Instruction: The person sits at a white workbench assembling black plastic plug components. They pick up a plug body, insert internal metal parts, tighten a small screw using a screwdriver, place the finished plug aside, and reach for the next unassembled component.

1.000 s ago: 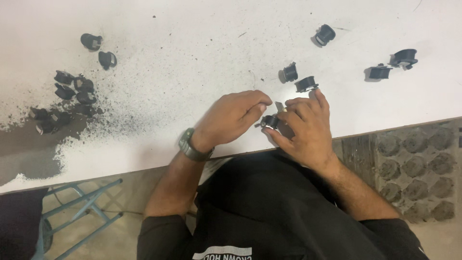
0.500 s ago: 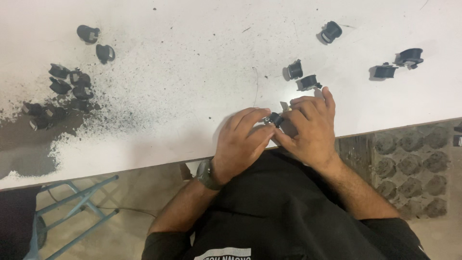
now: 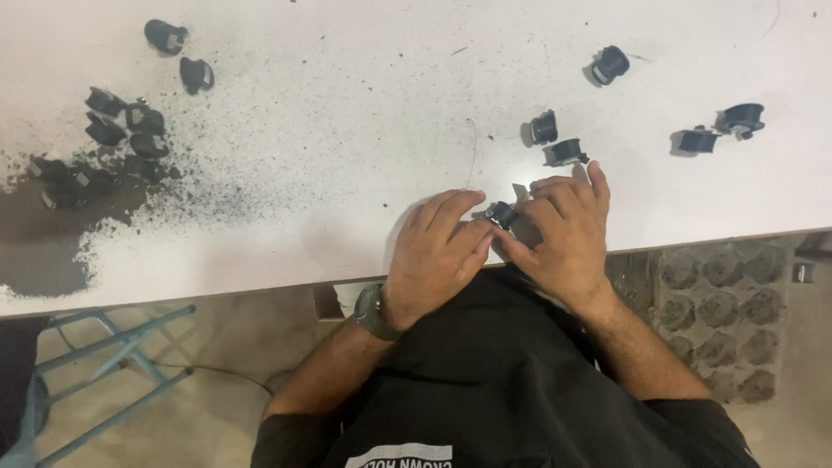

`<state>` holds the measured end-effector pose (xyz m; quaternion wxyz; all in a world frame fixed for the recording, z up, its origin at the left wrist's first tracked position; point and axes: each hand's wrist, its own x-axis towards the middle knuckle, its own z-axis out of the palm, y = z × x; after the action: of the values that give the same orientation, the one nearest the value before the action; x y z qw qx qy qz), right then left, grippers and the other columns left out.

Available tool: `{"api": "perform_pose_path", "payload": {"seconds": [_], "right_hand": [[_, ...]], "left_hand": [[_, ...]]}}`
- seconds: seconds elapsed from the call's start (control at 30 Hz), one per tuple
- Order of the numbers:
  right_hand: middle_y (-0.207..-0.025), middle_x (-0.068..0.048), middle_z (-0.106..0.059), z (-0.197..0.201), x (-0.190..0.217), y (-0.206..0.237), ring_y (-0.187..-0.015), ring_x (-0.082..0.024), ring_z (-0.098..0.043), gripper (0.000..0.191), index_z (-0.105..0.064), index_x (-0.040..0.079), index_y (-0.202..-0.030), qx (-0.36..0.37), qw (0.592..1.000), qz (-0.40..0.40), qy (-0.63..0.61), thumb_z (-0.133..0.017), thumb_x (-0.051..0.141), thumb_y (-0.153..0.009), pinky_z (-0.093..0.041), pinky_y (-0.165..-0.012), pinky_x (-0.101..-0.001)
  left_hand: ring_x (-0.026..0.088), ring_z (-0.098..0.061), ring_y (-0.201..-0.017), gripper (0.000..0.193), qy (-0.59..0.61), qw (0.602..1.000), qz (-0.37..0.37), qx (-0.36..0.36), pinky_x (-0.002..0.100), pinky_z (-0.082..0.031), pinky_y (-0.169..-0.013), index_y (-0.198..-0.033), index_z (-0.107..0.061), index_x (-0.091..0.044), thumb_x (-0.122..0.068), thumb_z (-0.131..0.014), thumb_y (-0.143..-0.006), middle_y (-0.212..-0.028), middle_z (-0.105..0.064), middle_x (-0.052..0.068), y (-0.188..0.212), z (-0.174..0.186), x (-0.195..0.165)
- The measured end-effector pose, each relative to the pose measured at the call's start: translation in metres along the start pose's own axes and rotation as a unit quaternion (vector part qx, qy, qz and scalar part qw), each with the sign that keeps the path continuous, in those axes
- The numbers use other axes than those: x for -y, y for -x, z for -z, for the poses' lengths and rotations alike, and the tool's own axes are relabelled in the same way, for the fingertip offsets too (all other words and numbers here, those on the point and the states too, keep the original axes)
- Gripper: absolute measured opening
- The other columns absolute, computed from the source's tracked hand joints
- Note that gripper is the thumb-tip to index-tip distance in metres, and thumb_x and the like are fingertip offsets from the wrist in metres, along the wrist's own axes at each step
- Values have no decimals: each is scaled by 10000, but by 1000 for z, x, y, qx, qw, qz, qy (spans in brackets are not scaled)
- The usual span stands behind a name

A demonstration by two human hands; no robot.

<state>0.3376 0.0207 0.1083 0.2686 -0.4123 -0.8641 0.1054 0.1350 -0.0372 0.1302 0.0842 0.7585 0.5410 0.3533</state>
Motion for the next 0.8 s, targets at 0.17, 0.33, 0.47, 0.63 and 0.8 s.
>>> {"api": "perform_pose_path", "payload": {"seconds": [0.17,0.33,0.47,0.63,0.8], "right_hand": [[-1130,-86,-611,0,3,3,-1212,-289,-548,351,-702,89,-1005,5,1000,3,12,-910,287,-804,-230,-1257,-614],[-1143,-87,-600,1,1,6,-1223,-293,-538,364,-697,94,-1017,-4,1000,5,7,-913,308,-819,-216,-1253,-640],[-1137,-87,-593,4,-2,2,-1239,-300,-535,415,-723,100,-1080,13,1000,2,2,-908,317,-777,-189,-1243,-671],[-1161,-122,-582,10,-14,2,-1301,-364,-494,532,-730,82,-1207,38,999,10,-32,-887,325,-761,-114,-1225,-690],[-1075,-84,-574,10,-22,20,-1269,-320,-574,277,-692,130,-1132,-74,990,19,-121,-795,131,-874,-158,-1332,-604]], "left_hand": [[264,-614,-1212,182,-4,1000,3,-5,427,-524,-989,-1033,-703,-79,-163,-783,-891,-1297,-622,74,3,6,-4],[260,-621,-1198,164,-3,1000,4,-4,425,-528,-966,-1013,-703,-81,-152,-784,-889,-1281,-637,71,1,3,-7],[262,-621,-1190,193,9,1000,11,-6,426,-528,-967,-1025,-704,-70,-177,-785,-887,-1276,-634,87,-4,-1,-7],[269,-614,-1195,244,2,1000,14,12,428,-512,-973,-1044,-710,-66,-232,-793,-885,-1283,-625,95,-7,-10,-5],[250,-611,-1210,200,-1,1000,11,18,420,-515,-989,-1059,-711,-73,-194,-784,-918,-1298,-622,71,-5,-14,-3]]}}
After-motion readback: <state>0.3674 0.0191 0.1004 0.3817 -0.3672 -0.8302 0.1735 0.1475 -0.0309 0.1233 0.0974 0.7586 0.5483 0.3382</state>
